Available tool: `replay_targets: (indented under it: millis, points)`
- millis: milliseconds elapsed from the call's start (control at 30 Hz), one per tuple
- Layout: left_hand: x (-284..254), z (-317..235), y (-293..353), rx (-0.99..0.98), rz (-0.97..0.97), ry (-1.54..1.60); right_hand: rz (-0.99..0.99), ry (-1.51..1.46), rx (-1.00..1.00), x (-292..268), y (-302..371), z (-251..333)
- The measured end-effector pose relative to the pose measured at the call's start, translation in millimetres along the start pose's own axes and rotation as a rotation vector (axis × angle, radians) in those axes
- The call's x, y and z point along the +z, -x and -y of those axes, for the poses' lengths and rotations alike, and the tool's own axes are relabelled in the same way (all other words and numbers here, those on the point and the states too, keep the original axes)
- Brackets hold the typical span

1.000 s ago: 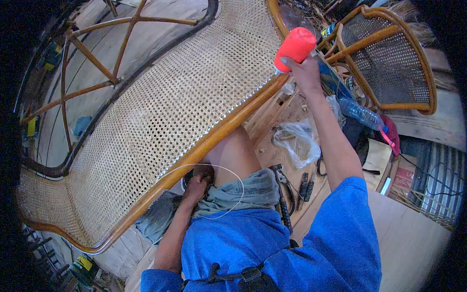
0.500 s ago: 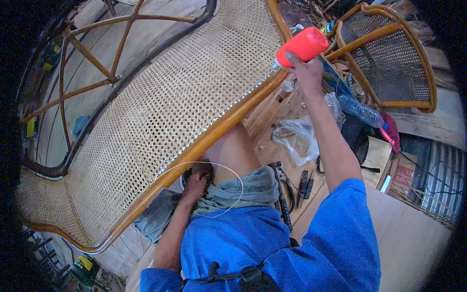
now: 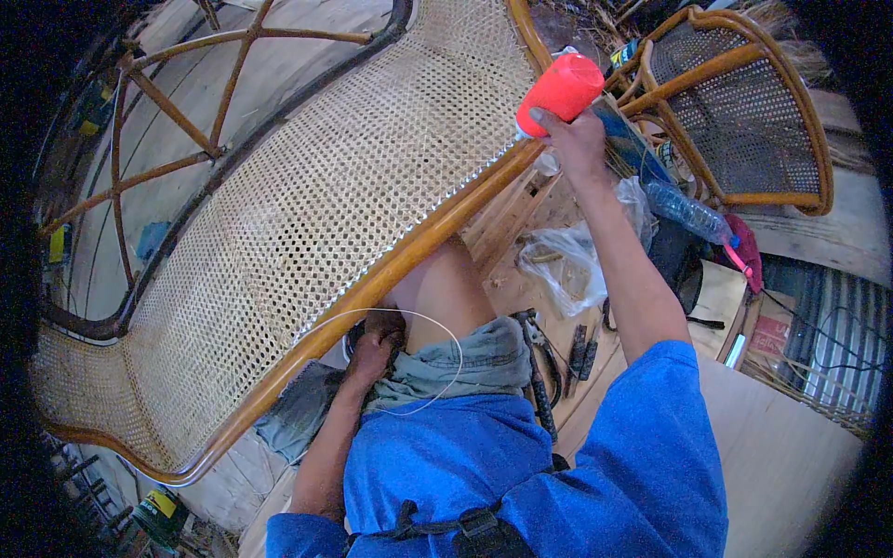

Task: The person applies glue from a red bottle along the edge of a rattan chair seat. They then insert small wooden pegs into the glued area to secure the rattan weave to the frame.

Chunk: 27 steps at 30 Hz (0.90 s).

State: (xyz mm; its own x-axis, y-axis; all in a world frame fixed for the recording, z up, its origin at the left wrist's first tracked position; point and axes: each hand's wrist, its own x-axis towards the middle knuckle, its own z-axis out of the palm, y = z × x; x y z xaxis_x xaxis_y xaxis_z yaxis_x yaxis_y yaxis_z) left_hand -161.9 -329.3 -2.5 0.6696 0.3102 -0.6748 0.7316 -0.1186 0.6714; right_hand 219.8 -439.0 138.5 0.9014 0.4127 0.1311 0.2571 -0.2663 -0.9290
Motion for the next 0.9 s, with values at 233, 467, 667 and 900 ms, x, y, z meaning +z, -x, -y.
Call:
replay_targets:
  millis: [233,467,667,900]
  points:
    - [0.5,3.3,-2.5,0.014,0.015,-0.003,0.040,0.171,-0.053,4.2,-0.6,0.1]
    - [5.1,6.9,-2.5,0.074,-0.062,-0.008,-0.078,-0.134,0.037,15.0,-0.3,-5.9]
    - [-0.2,0.0,-1.3,0.025,0.010,0.007,-0.177,-0.283,0.022,0.6,-0.9,-5.2]
    - [2.6,0.6,-0.3,0.043,-0.053,-0.032,-0.109,-0.037,0.009,-11.2,-17.1,-7.6]
